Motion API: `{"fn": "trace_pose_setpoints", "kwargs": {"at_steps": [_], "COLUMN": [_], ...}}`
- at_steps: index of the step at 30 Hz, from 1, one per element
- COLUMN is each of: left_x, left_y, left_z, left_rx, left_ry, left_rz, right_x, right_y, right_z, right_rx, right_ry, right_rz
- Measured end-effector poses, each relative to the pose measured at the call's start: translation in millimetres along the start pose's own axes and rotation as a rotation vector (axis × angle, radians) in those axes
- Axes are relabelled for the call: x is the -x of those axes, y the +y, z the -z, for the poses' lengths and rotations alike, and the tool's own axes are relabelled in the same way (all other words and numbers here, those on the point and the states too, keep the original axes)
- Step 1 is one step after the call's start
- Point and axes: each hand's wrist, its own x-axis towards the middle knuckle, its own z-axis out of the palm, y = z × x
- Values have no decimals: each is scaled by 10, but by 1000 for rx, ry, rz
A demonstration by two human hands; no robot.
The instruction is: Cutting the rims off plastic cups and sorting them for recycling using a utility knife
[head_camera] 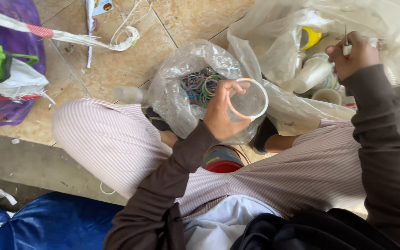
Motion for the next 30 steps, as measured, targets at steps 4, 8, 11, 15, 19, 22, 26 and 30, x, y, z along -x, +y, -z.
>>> {"fn": "trace_pose_setpoints", "kwargs": {"at_steps": [4,8,11,15,19,22,26,30], "left_x": [15,18,36,10,-55,-54,-38,-31], "left_y": [208,76,-193,-274,-242,-205,-355,-275], "left_z": [362,561,580,589,619,608,593,614], "left_rx": [-24,71,192,257,215,220,183,-70], "left_ry": [13,11,-27,-28,-68,-96,-80,70], "left_rz": [-21,72,161,214,174,203,228,123], "right_x": [128,389,527,515,429,411,364,386], "right_y": [-794,-1330,-1678,-1907,-2000,-1966,-2041,-2180], "right_z": [434,236,250,389,536,440,478,587], "right_rx": [-929,-1639,-1701,-1631,-1585,-1521,-1468,-1419], "right_ry": [-162,-403,-512,-447,-612,-637,-595,-532], "right_rz": [-30,-45,86,231,325,328,360,360]}}
